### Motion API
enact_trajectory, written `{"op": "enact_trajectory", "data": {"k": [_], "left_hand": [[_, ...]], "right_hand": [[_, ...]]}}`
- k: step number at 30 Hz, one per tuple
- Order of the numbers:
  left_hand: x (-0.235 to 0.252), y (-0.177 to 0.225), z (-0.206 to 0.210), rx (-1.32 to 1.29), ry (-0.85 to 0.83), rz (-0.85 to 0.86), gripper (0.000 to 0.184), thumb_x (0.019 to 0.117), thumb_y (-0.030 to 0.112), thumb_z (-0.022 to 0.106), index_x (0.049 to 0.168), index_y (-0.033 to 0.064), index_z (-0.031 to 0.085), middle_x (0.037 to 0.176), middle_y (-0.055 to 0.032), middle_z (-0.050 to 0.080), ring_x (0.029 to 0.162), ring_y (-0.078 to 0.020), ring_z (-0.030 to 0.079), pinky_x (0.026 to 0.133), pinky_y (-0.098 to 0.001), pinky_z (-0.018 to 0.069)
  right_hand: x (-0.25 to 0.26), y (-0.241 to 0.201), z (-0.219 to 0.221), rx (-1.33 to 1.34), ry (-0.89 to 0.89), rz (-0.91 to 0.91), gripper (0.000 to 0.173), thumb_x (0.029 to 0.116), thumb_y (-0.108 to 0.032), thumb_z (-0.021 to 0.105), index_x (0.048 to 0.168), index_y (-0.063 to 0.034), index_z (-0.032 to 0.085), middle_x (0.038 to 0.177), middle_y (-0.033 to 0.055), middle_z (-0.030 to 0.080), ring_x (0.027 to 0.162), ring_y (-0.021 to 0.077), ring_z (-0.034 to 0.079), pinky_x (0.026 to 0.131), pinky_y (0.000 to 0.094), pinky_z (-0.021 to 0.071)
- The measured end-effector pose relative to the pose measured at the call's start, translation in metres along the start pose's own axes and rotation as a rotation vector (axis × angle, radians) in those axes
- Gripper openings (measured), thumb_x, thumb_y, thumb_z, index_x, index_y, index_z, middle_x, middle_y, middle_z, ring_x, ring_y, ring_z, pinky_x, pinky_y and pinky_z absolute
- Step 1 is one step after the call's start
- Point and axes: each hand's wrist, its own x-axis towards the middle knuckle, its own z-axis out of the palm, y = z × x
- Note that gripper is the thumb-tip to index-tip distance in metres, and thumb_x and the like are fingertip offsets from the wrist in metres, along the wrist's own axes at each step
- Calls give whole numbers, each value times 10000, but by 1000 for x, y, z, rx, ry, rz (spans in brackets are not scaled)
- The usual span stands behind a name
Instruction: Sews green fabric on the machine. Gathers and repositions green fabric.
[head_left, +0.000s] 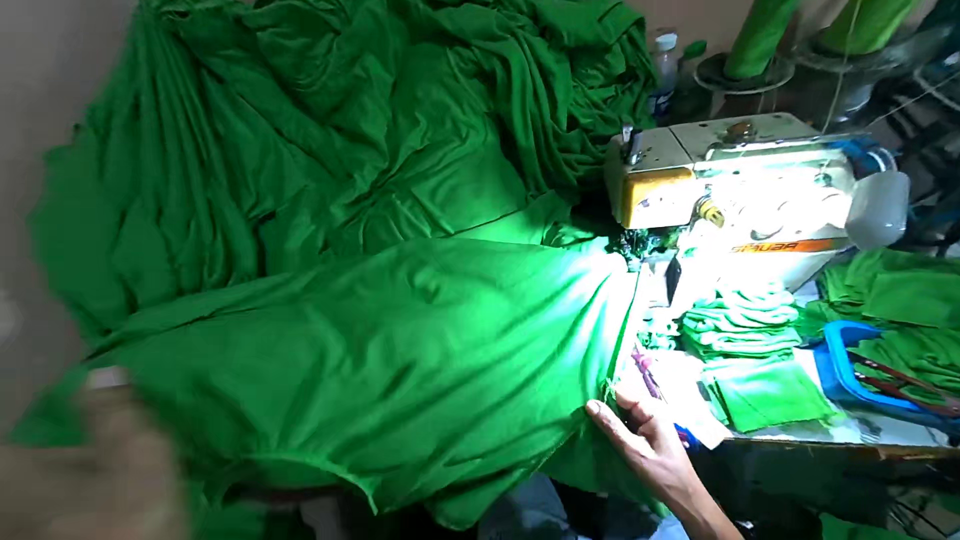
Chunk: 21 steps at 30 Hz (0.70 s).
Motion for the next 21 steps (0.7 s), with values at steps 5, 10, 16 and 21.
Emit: {"op": "enact_trajectory", "data": {"k": [5,10,16,21], "left_hand": [[-121,61,91,-447,-260,100,178,987,192,663,973,25,721,1018,-76,729,1018,-36,676,911,-175,542],[-229,91,133,-915,-407,-973,259,981,50,540,1201,-82,510,1003,-15,637,903,-26,640,833,-230,561],[-243,77,157,-1356,-716,-1235,442,918,78,678,1311,-23,504,1193,-16,686,1090,-81,657,981,-294,538],[-232,76,104,-947,-779,-677,396,792,31,809,1142,-84,663,1080,10,740,1035,32,664,969,-200,534]], "right_hand": [[-9,4,-8,82,-7,16,138,959,-127,625,1006,-34,715,898,-64,729,832,-28,685,780,170,585],[-10,-12,-9,306,-51,109,137,979,-65,593,1011,-118,716,896,-105,751,818,-24,698,770,173,588],[-10,-14,-7,459,-65,131,132,983,-112,627,1008,-148,752,902,-73,764,810,0,710,766,191,597],[-7,-10,-16,362,-78,149,141,965,-94,624,1026,-139,742,927,-101,762,857,-16,705,798,179,589]]}}
